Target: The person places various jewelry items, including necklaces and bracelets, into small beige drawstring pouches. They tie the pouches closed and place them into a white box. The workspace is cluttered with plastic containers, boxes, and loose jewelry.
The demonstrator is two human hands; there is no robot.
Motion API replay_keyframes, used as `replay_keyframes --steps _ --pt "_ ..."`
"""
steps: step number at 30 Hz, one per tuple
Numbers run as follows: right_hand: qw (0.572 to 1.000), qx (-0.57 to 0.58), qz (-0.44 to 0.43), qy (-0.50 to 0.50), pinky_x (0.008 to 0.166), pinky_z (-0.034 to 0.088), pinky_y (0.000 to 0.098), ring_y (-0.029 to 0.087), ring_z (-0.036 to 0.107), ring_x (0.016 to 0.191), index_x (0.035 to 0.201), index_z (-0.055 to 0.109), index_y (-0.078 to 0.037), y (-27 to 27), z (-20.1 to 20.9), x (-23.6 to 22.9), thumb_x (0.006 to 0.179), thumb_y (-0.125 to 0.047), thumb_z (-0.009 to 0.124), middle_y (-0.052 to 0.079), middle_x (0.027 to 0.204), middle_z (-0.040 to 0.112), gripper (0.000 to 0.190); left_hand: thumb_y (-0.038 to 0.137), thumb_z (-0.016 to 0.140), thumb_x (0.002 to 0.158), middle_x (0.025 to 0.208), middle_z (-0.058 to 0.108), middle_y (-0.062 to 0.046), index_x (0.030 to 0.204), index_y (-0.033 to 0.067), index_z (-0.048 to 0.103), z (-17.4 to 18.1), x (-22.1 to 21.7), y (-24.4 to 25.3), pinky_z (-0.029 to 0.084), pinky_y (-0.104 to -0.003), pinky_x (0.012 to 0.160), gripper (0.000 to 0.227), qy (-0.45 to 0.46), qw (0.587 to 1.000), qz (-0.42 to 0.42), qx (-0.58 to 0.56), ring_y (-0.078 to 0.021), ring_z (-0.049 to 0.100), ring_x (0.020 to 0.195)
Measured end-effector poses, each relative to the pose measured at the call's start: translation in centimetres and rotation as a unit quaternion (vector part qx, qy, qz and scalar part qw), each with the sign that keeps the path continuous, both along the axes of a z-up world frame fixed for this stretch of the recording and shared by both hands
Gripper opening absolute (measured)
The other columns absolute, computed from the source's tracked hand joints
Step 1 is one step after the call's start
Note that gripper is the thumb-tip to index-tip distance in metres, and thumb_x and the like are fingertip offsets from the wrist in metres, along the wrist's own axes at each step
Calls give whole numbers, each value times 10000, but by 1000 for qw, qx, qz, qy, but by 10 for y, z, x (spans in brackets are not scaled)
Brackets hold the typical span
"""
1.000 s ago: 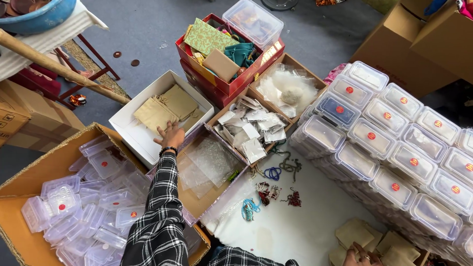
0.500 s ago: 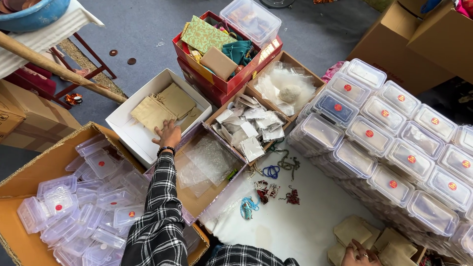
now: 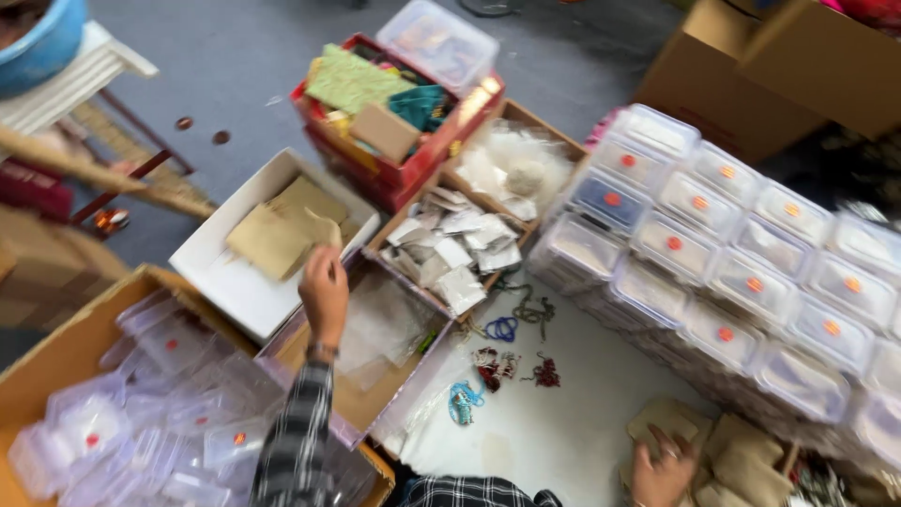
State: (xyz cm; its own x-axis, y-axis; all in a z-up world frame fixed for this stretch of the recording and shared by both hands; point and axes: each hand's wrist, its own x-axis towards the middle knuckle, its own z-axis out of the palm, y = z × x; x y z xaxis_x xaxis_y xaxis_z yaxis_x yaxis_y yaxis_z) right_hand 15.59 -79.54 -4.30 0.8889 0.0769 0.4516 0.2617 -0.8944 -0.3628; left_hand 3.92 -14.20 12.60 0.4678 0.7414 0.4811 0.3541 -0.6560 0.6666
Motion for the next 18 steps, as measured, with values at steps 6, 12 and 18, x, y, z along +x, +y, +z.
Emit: replay_keyframes --steps 6,12,18 --pt "945 240 30 218 763 572 352 230 644 1128 1130 766 -150 131 135 -25 849 -162 740 114 1323 630 283 -6 719 879 1039 758 -73 1038 15 754 62 -15 -175 576 -249 753 165 -51 917 -227 -324 -128 707 870" --pt "912 299 16 280 764 579 305 176 752 968 1108 785 -131 118 93 -36 889 -135 727 64 1205 733 226 48 778 862 1185 726 -69 1073 30 782 -28 -51 -284 611 -252 792 211 63 790 -327 -514 -123 736 950" --pt "948 113 146 261 982 541 402 340 620 1220 1242 709 -156 127 64 -20 837 -52 667 130 1404 604 420 -6 757 627 1136 647 -230 1022 28 760 -42 -80 -283 541 -463 839 396 201 920 -328 -79 -422 668 952"
